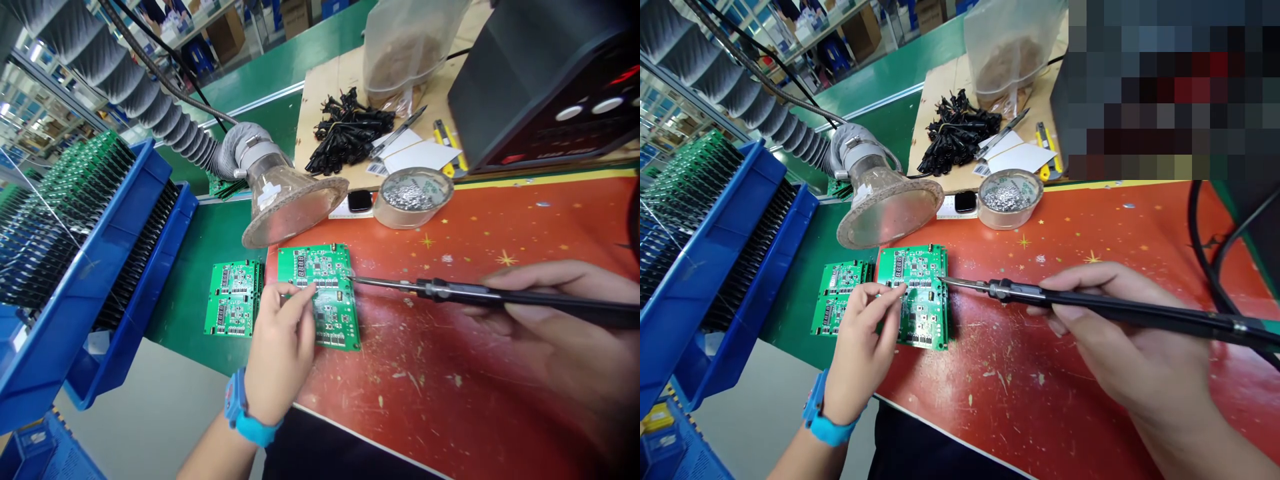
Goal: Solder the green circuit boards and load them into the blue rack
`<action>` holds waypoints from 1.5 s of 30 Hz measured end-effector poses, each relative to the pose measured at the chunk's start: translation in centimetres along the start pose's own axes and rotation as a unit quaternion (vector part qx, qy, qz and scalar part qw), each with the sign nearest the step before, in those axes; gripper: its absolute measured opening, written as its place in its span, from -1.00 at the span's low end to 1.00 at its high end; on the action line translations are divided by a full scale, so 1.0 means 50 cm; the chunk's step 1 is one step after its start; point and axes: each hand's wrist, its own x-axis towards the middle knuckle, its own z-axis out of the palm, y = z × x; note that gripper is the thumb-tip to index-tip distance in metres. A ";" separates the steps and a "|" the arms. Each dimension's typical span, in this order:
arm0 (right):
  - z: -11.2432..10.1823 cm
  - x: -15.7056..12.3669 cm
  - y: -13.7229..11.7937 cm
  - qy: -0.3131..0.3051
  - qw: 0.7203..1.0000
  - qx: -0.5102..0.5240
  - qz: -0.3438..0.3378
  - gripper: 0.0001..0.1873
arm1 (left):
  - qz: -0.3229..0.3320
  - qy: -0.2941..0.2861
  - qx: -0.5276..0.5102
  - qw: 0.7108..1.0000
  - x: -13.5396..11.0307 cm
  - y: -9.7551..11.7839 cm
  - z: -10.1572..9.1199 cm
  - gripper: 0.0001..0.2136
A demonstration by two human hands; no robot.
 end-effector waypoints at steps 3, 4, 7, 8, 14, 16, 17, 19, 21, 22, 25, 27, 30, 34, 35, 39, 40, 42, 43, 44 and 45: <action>-0.008 0.006 0.004 0.001 0.999 0.034 0.001 -0.84 | 0.038 -0.018 0.003 0.999 -0.030 -0.005 -0.011 -0.63; -0.009 0.006 0.003 0.002 0.999 0.040 0.000 -0.85 | 0.042 -0.018 0.003 0.999 -0.039 -0.006 -0.012 -0.63; -0.008 0.001 -0.001 -0.016 0.999 0.050 0.001 -0.88 | 0.041 -0.004 0.013 0.999 -0.061 -0.008 -0.012 -0.70; -0.008 0.000 -0.002 -0.024 0.998 0.050 0.000 -0.89 | 0.043 0.000 0.019 0.999 -0.065 -0.008 -0.011 -0.72; -0.011 0.000 0.006 -0.063 0.997 0.026 -0.020 -0.90 | 0.046 -0.007 0.042 0.998 -0.067 -0.010 -0.004 -0.76; -0.014 0.002 0.012 -0.075 0.997 0.021 -0.020 -0.90 | 0.043 -0.009 0.043 0.998 -0.064 -0.010 -0.001 -0.77; -0.016 0.002 0.015 -0.080 0.996 0.019 -0.021 -0.89 | 0.041 -0.008 0.044 0.998 -0.062 -0.010 0.001 -0.77; -0.019 0.002 0.019 -0.086 0.996 0.019 -0.023 -0.89 | 0.041 -0.009 0.045 0.998 -0.059 -0.010 0.003 -0.77; -0.021 0.002 0.021 -0.088 0.996 0.019 -0.024 -0.89 | 0.040 -0.008 0.047 0.998 -0.058 -0.008 0.004 -0.78; -0.021 0.001 0.021 -0.088 0.996 0.019 -0.024 -0.90 | 0.040 -0.008 0.050 0.998 -0.058 -0.007 0.004 -0.79; -0.019 0.001 0.017 -0.083 0.996 0.024 -0.029 -0.91 | 0.042 -0.010 0.060 0.997 -0.062 -0.002 0.001 -0.78; -0.016 0.002 0.010 -0.083 0.996 0.032 -0.032 -0.91 | 0.041 -0.016 0.064 0.997 -0.066 0.000 -0.001 -0.77; -0.013 0.003 0.003 -0.087 0.995 0.031 -0.042 -0.92 | 0.038 -0.029 0.067 0.997 -0.070 0.003 -0.004 -0.77; -0.017 0.000 0.008 -0.105 0.994 0.005 -0.039 -0.92 | 0.040 -0.030 0.067 0.997 -0.066 0.005 -0.001 -0.78; -0.019 0.000 0.010 -0.108 0.993 0.004 -0.036 -0.92 | 0.039 -0.028 0.066 0.997 -0.064 0.005 0.000 -0.79; -0.020 0.001 0.015 -0.118 0.992 0.009 -0.034 -0.90 | 0.023 -0.024 0.062 0.998 -0.059 0.009 0.005 -0.82; -0.019 0.001 0.015 -0.118 0.992 0.011 -0.033 -0.90 | 0.021 -0.022 0.060 0.998 -0.059 0.010 0.005 -0.83; -0.018 0.001 0.014 -0.116 0.993 0.014 -0.028 -0.90 | 0.021 -0.016 0.054 0.998 -0.059 0.012 0.002 -0.85; -0.018 0.001 0.013 -0.114 0.993 0.018 -0.026 -0.89 | 0.021 -0.012 0.050 0.998 -0.060 0.014 0.000 -0.86; -0.018 0.001 0.011 -0.112 0.993 0.024 -0.023 -0.89 | 0.018 -0.009 0.046 0.999 -0.061 0.015 -0.003 -0.87; -0.019 0.000 0.011 -0.108 0.993 0.032 -0.019 -0.89 | 0.015 -0.007 0.042 0.999 -0.063 0.016 -0.006 -0.88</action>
